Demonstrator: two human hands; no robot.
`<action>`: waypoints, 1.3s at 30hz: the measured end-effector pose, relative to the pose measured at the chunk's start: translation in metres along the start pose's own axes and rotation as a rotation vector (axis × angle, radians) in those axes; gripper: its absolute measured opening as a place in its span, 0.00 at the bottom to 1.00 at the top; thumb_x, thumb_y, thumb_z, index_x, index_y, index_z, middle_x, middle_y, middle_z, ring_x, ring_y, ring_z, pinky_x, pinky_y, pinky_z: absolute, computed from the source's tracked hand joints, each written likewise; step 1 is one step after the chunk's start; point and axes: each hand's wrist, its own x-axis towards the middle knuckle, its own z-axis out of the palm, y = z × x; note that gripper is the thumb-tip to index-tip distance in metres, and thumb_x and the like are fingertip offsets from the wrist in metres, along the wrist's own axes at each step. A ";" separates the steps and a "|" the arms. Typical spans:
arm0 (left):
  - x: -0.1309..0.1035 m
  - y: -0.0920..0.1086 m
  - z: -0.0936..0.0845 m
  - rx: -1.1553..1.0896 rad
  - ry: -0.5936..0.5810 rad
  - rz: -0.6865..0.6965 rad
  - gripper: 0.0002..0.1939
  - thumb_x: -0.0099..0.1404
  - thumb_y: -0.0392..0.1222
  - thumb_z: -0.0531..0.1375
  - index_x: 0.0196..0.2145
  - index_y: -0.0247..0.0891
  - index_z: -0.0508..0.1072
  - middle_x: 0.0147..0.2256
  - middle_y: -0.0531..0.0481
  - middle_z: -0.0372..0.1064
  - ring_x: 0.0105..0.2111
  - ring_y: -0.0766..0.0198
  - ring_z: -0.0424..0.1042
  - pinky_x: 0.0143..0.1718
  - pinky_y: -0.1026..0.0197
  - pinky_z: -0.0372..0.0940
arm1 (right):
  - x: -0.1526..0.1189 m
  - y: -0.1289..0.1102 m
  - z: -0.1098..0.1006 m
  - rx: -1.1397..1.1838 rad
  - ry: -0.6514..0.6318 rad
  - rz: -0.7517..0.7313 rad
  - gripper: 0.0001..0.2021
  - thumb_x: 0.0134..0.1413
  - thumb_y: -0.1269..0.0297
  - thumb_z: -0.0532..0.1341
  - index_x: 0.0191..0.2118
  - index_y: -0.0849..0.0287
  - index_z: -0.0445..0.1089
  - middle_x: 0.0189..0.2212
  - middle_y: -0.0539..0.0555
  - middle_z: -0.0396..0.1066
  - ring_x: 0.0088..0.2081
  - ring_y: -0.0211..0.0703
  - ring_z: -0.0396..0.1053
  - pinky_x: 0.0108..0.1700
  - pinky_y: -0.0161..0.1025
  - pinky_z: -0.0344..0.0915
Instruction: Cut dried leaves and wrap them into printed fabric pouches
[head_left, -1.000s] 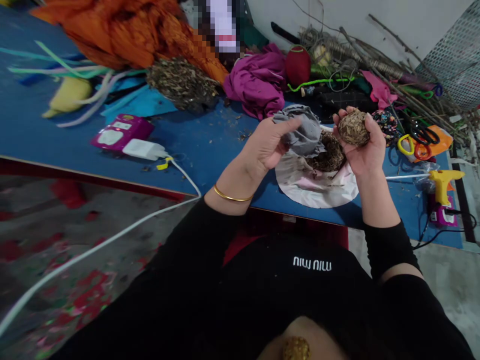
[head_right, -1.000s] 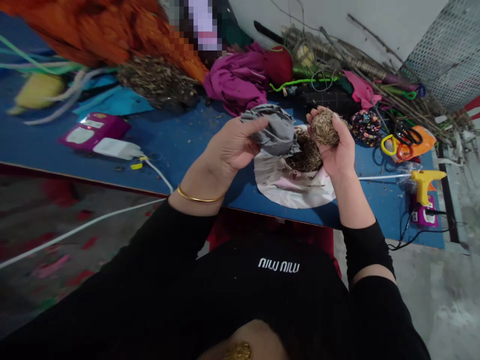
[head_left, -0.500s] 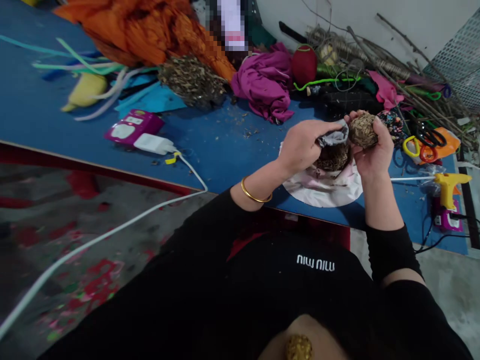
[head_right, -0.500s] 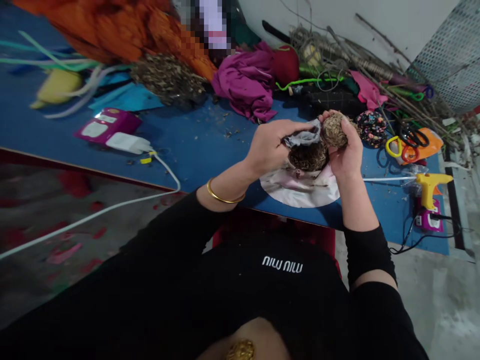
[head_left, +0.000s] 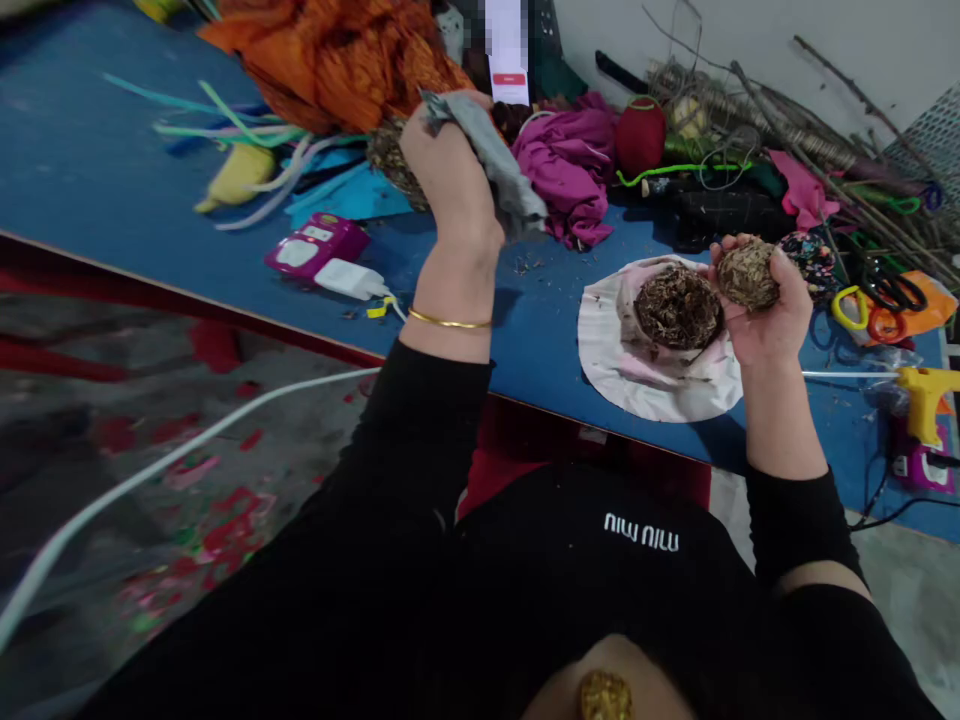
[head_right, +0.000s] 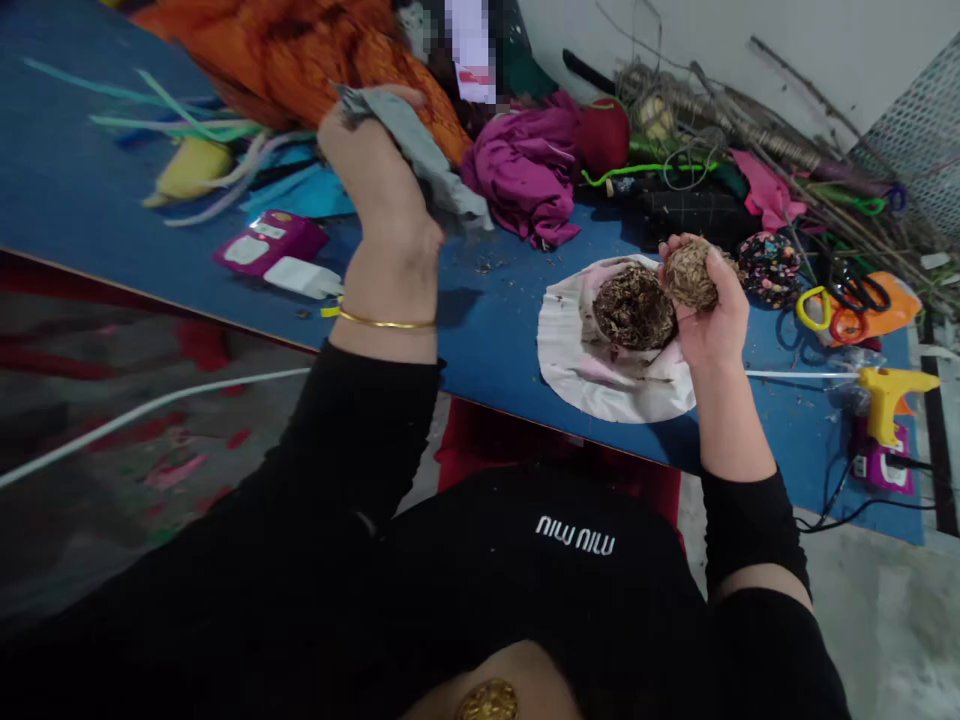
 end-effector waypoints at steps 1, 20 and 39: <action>0.009 -0.001 0.000 0.062 0.049 -0.054 0.15 0.75 0.23 0.46 0.44 0.33 0.70 0.31 0.55 0.58 0.36 0.75 0.62 0.43 0.61 0.60 | -0.001 -0.001 0.003 0.056 0.015 0.012 0.21 0.55 0.41 0.63 0.47 0.48 0.76 0.51 0.54 0.79 0.64 0.57 0.70 0.62 0.59 0.72; -0.153 0.010 0.048 -0.381 -1.042 -0.404 0.26 0.64 0.61 0.68 0.48 0.36 0.77 0.43 0.43 0.79 0.43 0.56 0.79 0.40 0.60 0.75 | -0.021 0.002 0.025 -0.781 -0.107 -0.389 0.37 0.59 0.47 0.65 0.70 0.49 0.58 0.64 0.59 0.68 0.69 0.59 0.63 0.72 0.62 0.59; -0.154 -0.011 0.044 -0.131 -0.804 -0.049 0.23 0.55 0.35 0.69 0.50 0.35 0.76 0.54 0.43 0.77 0.56 0.51 0.75 0.62 0.50 0.69 | -0.027 -0.012 0.013 -0.765 -0.191 -0.169 0.26 0.55 0.50 0.69 0.58 0.50 0.75 0.58 0.54 0.77 0.59 0.54 0.73 0.65 0.54 0.68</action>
